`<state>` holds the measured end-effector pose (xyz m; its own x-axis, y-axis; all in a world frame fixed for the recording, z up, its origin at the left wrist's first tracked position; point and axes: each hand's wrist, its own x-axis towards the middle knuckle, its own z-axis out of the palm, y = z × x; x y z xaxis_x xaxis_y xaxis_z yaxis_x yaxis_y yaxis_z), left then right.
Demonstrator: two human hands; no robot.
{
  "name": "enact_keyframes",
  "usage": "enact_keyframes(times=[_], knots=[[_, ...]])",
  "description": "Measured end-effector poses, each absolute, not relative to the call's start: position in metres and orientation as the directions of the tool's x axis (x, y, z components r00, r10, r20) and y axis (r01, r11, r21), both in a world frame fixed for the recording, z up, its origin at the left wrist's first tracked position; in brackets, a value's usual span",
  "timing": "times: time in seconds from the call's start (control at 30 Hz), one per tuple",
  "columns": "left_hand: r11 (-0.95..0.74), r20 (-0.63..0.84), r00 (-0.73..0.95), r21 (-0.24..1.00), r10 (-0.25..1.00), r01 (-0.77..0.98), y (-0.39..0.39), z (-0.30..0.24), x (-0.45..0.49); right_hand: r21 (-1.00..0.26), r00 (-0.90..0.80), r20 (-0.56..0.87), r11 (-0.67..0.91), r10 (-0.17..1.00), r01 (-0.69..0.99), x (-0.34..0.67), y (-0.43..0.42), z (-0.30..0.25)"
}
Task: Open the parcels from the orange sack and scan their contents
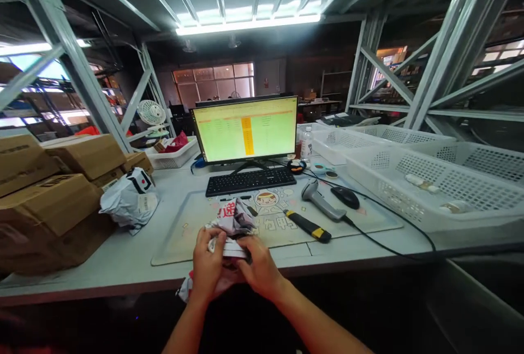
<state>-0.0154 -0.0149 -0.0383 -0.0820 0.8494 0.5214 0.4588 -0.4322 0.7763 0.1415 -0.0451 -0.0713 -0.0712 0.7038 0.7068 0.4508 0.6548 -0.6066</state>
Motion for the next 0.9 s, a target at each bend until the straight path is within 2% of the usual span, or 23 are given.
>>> enact_keyframes(times=[0.07,0.17,0.23,0.3,0.37,0.43,0.5,0.57,0.63,0.7,0.8,0.83,0.9], knots=[[-0.341,0.424,-0.120,0.842,0.898,0.419,-0.011,-0.041,-0.018,-0.645,-0.042,0.702,0.659,0.711,0.386,0.140,-0.049,-0.075],[-0.261,0.362,-0.234,0.891,0.902,0.373,-0.005,-0.047,-0.027,-0.801,0.100,0.591,0.567,0.801,0.193,0.142,-0.062,-0.071],[-0.280,0.446,-0.405,0.869,0.798,0.407,-0.002,-0.047,-0.042,-0.872,0.260,0.484,0.486,0.835,0.061,0.152,-0.071,-0.060],[-0.286,0.587,-0.511,0.785,0.628,0.549,0.001,-0.043,-0.061,-0.880,0.397,0.444,0.474,0.803,0.024,0.171,-0.076,-0.045],[-0.222,0.682,-0.416,0.642,0.601,0.734,0.003,-0.036,-0.079,-0.869,0.393,0.477,0.490,0.786,0.074,0.192,-0.074,-0.031],[-0.206,0.690,-0.212,0.470,0.692,0.858,0.006,-0.027,-0.089,-0.838,0.274,0.545,0.511,0.792,0.189,0.211,-0.067,-0.024],[-0.303,0.631,0.031,0.327,0.775,0.895,0.009,-0.019,-0.086,-0.750,0.121,0.618,0.536,0.777,0.387,0.222,-0.057,-0.027],[-0.468,0.559,0.272,0.242,0.783,0.850,0.012,-0.012,-0.074,-0.604,-0.005,0.669,0.547,0.743,0.579,0.226,-0.044,-0.038],[-0.635,0.497,0.473,0.227,0.727,0.738,0.016,-0.008,-0.056,-0.500,-0.105,0.657,0.536,0.747,0.680,0.226,-0.033,-0.053],[-0.762,0.462,0.614,0.270,0.639,0.589,0.018,-0.007,-0.038,-0.460,-0.218,0.583,0.539,0.783,0.705,0.226,-0.027,-0.066],[-0.814,0.430,0.694,0.376,0.577,0.443,0.019,-0.020,-0.015,-0.401,-0.372,0.462,0.564,0.805,0.722,0.242,-0.032,-0.066],[-0.798,0.414,0.689,0.409,0.594,0.443,0.019,-0.027,-0.009,-0.379,-0.367,0.455,0.549,0.811,0.745,0.252,-0.034,-0.060],[-0.751,0.377,0.660,0.449,0.650,0.484,0.017,-0.042,0.000,-0.344,-0.237,0.491,0.436,0.838,0.832,0.280,-0.037,-0.042]])
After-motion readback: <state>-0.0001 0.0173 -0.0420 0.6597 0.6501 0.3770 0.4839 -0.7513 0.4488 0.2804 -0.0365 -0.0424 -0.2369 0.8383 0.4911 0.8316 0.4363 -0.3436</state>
